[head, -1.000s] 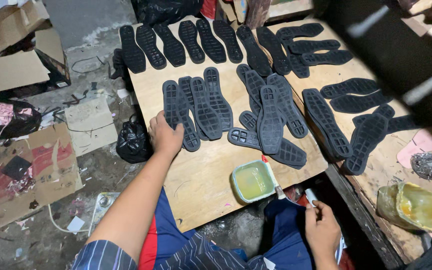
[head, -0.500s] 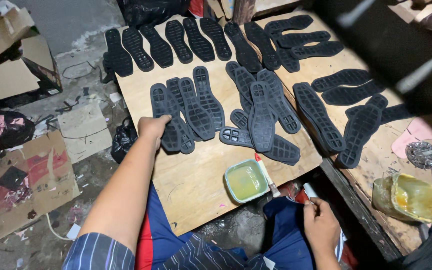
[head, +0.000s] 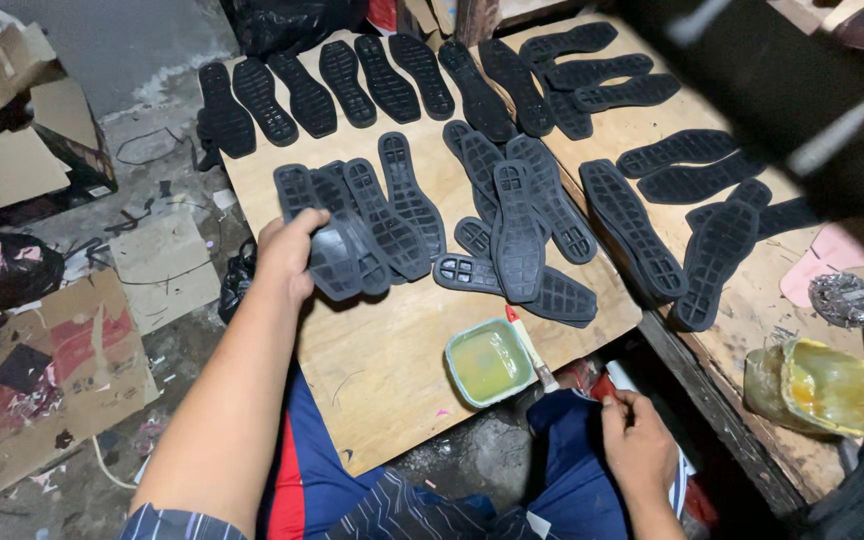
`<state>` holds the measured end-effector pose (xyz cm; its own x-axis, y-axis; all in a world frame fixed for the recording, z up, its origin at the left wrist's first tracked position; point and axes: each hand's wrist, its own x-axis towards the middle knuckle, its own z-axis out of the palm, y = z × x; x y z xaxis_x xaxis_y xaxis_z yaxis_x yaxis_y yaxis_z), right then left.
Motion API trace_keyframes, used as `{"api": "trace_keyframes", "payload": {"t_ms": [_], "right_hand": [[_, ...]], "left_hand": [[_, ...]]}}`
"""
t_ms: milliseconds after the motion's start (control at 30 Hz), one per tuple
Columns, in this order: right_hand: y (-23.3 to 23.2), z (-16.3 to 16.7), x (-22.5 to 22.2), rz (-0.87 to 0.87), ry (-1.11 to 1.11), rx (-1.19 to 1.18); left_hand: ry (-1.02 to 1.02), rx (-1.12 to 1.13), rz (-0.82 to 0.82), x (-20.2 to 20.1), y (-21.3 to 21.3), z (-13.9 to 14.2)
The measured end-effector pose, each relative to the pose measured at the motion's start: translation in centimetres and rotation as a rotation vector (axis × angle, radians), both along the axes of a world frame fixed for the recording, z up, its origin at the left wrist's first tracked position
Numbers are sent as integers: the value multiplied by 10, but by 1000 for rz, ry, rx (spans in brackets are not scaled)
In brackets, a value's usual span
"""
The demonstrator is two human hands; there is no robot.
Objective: The person holds a black rubber shoe sole in one hand and uses a brush to spread yellowish adhesive over its tread surface, dipping the brush into a small container of glue. They set the coated sole on the table, pick up another sole, and repeat the brushing on several soles.
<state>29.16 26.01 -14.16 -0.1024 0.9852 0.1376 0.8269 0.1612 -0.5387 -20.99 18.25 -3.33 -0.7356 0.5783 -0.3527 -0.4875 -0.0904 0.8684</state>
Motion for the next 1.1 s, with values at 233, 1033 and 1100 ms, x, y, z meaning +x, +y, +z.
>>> {"api": "trace_keyframes", "payload": {"t_ms": [233, 1033, 1100], "right_hand": [[0, 1, -1, -9, 1, -14], [-10, 31, -8, -8, 369, -107], [-18, 51, -13, -47, 589, -166]], "left_hand": [[-300, 54, -129, 12, 39, 3], [-253, 245, -70, 63, -88, -32], [-289, 291, -92, 80, -117, -28]]}}
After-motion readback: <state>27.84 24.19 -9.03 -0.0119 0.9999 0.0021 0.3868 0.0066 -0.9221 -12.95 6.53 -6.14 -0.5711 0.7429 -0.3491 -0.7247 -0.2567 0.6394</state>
